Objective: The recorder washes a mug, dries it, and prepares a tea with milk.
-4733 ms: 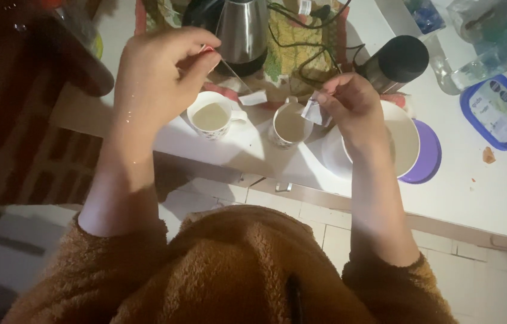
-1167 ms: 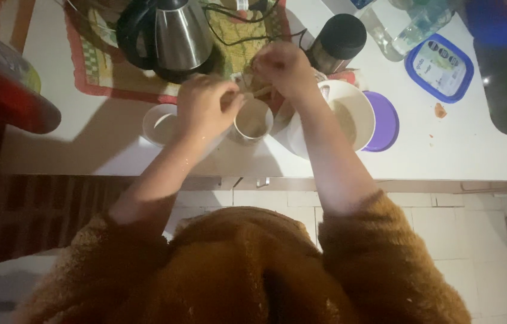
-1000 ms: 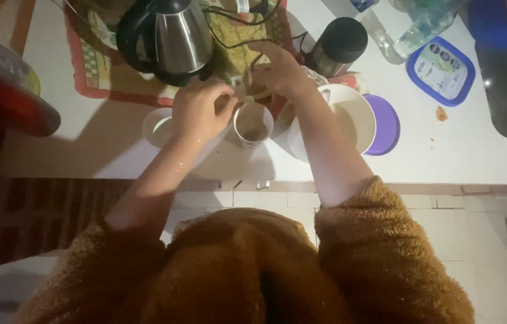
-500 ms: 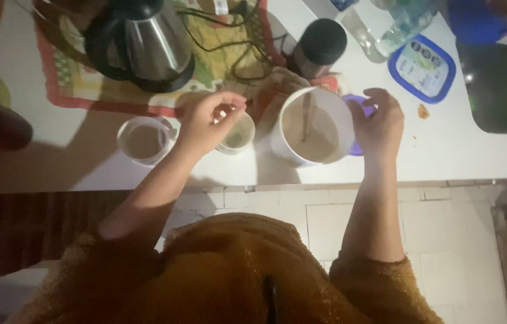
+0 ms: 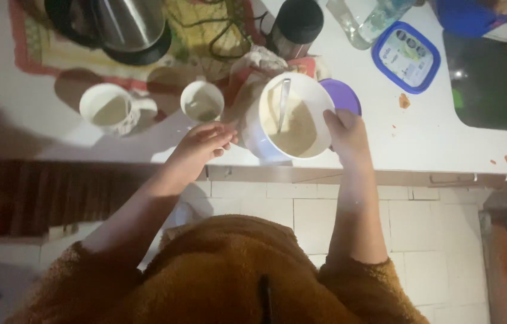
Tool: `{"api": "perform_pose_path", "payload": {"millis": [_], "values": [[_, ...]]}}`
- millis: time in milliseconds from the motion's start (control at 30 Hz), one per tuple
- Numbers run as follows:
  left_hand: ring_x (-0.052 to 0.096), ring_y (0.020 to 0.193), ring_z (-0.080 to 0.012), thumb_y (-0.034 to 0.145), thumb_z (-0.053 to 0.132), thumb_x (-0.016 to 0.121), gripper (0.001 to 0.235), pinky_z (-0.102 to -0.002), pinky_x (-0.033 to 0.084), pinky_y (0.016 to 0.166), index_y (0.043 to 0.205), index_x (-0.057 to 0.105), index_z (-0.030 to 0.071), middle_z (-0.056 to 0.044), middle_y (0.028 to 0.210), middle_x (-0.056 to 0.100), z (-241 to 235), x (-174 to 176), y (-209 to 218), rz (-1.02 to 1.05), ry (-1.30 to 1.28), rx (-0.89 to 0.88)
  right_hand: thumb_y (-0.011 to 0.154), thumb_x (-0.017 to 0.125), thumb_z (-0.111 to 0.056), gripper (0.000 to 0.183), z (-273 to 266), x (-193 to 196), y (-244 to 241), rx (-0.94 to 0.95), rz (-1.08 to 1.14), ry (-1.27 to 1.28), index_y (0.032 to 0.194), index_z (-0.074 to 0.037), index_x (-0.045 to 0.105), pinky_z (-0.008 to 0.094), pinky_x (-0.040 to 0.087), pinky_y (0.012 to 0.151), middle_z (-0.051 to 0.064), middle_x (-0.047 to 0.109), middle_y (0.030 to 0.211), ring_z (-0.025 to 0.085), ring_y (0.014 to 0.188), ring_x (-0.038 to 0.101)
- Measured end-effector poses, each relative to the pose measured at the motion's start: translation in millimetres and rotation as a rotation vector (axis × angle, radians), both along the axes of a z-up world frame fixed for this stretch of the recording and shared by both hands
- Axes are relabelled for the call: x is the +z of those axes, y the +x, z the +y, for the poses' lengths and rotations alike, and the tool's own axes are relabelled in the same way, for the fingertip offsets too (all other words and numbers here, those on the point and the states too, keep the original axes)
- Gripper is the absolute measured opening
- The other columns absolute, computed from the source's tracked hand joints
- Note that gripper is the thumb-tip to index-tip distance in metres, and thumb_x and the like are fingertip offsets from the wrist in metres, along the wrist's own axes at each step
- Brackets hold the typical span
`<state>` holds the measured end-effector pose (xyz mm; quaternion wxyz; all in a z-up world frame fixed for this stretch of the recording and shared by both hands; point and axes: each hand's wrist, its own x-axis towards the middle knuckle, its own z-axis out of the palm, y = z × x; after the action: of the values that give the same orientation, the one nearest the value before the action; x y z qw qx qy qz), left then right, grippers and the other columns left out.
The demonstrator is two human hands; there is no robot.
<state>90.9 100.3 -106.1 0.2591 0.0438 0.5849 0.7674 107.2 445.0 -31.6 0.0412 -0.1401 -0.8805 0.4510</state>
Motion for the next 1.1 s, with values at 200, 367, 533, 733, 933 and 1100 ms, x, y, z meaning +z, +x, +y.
{"api": "perform_pose_path", "payload": {"millis": [200,367,533,733,933,1100], "values": [[0.057,0.119,-0.0239,0.105,0.054,0.043,0.051,-0.041,0.052,0.1,0.124,0.048,0.007,-0.011,0.13,0.056,1,7,54,-0.157,0.375,-0.095,0.105,0.065,-0.024,0.033,-26,49,25,0.153,-0.02,-0.178,0.086,0.002,0.066,0.029,0.036,0.045,0.002,0.058,0.067,0.01,0.052,0.047],[0.043,0.144,-0.0412,0.096,0.078,0.026,0.1,-0.061,0.037,0.124,0.16,0.03,0.001,-0.025,0.155,0.044,-20,-7,90,0.118,0.535,0.117,0.106,0.063,-0.021,0.025,-90,45,35,0.533,-0.014,-0.406,0.105,0.001,0.075,0.022,0.046,0.059,-0.001,0.07,0.083,0.002,0.071,0.057],[0.047,0.14,-0.0393,0.085,0.084,0.016,0.105,-0.058,0.04,0.116,0.156,0.033,0.009,-0.019,0.154,0.046,-50,1,117,-0.251,0.558,0.394,0.094,0.076,-0.02,0.027,-142,69,38,0.572,0.395,-0.19,0.114,-0.002,0.072,0.022,0.048,0.063,0.002,0.07,0.09,0.006,0.072,0.057],[0.045,0.145,-0.0365,0.096,0.079,0.034,0.1,-0.054,0.038,0.12,0.16,0.034,0.002,-0.021,0.159,0.043,-89,-12,110,0.056,0.593,0.32,0.082,0.087,-0.017,0.035,-201,91,37,0.803,0.362,-0.062,0.112,-0.006,0.073,0.025,0.046,0.054,0.0,0.063,0.076,0.01,0.062,0.055],[0.045,0.146,-0.0387,0.098,0.077,0.034,0.098,-0.057,0.036,0.122,0.162,0.032,0.003,-0.023,0.161,0.04,-112,-10,99,0.068,0.648,0.352,0.093,0.082,-0.01,0.015,-219,54,16,1.008,0.31,-0.163,0.098,-0.003,0.069,0.026,0.046,0.056,0.0,0.062,0.078,0.01,0.065,0.057],[0.042,0.147,-0.0412,0.095,0.077,0.022,0.097,-0.059,0.035,0.123,0.161,0.028,0.007,-0.021,0.162,0.039,-122,5,95,-0.135,0.709,0.475,0.101,0.067,-0.003,0.012,-204,76,7,0.964,0.325,-0.557,0.111,-0.001,0.061,0.027,0.057,0.069,0.009,0.06,0.107,0.014,0.083,0.066]]}}
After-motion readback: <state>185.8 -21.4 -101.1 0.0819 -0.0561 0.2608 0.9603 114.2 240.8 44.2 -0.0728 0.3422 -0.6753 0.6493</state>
